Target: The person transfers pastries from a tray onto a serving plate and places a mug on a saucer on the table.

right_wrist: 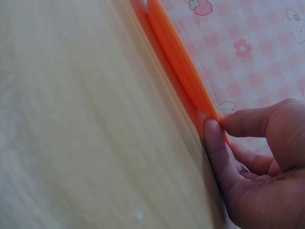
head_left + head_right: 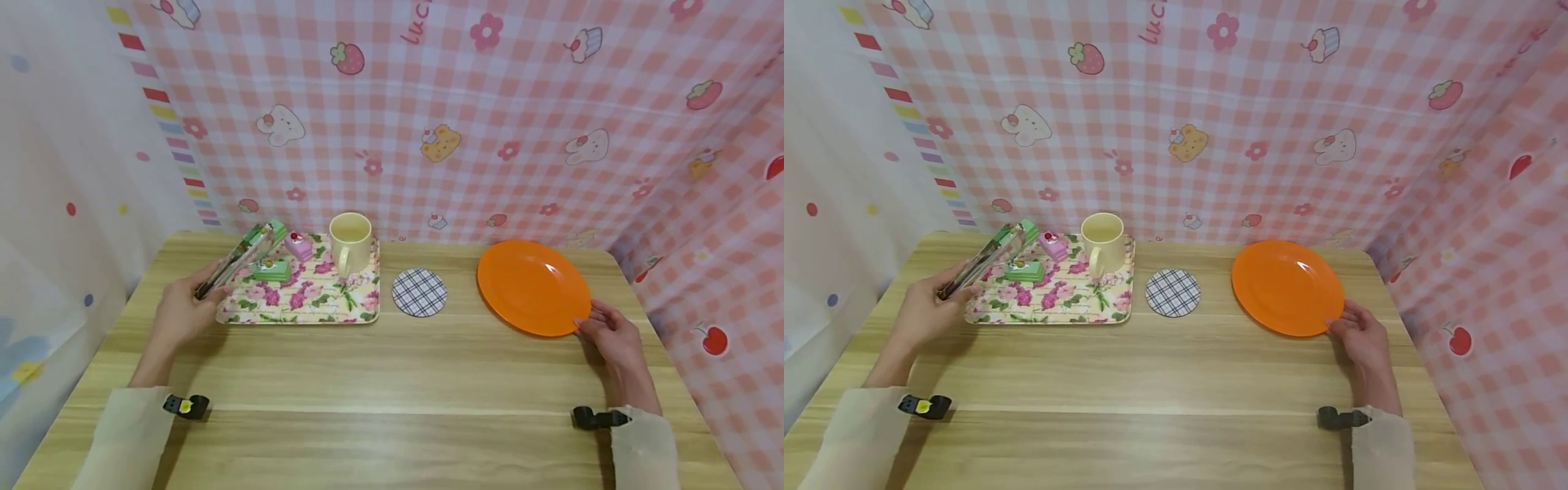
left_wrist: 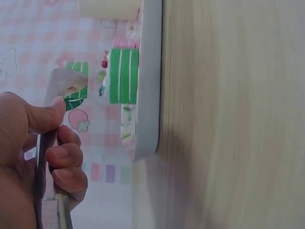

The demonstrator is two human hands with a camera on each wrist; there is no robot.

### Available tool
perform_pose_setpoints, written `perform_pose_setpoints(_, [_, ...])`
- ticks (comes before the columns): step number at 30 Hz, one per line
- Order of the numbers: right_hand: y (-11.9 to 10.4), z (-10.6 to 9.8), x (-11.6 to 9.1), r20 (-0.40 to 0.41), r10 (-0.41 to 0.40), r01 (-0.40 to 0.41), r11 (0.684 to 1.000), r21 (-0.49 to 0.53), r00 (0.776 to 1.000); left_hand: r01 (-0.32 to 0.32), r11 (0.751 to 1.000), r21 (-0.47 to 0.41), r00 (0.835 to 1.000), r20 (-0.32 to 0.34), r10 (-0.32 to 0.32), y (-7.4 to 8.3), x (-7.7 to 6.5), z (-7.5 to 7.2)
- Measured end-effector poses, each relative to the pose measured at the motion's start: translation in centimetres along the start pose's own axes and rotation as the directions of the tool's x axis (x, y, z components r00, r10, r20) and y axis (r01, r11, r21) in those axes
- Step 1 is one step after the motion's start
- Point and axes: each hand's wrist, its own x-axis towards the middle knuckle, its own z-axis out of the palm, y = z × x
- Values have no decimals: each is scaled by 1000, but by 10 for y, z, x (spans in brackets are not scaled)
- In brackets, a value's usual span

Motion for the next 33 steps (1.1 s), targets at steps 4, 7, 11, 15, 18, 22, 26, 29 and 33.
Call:
perform_pose_setpoints(4, [0, 0, 1, 16, 4, -3, 1000, -17, 1000, 17, 1000, 7, 1000, -8, -17, 6, -3, 2])
perform_pose_setpoints(7, [1, 2, 3, 16, 6, -5, 1000, -30, 1000, 8, 1000, 11, 1000, -24, -8, 9, -5, 3])
perform_pose_setpoints(11, [1, 3, 4, 13, 6, -5, 999, -32, 1000, -31, 1000, -2, 998, -46, 31, 13, -8, 7])
perform_pose_setpoints(15, [1, 2, 3, 9, 5, -4, 1000, -25, 1000, -59, 998, -21, 997, -54, 58, 19, -9, 11])
perform_pose_setpoints(18, [0, 1, 3, 7, 6, -6, 1000, -24, 1000, -63, 998, -28, 997, -54, 61, 23, -9, 15])
perform_pose_setpoints(22, [0, 0, 2, -1, 9, -9, 1000, -5, 1000, -44, 998, -47, 999, -33, 42, 28, -10, 18])
perform_pose_setpoints(26, [0, -2, 2, -6, 3, -3, 1000, 8, 1000, -33, 997, -76, 999, -1, 33, 32, -10, 21])
perform_pose_setpoints(29, [-1, -2, 1, -8, 1, -2, 1000, -13, 1000, -33, 996, -88, 999, 12, 34, 36, -13, 24])
perform_pose_setpoints(33, [-2, -1, 1, -13, 17, -17, 999, -36, 1000, -19, 995, -98, 999, 30, 22, 43, -16, 25])
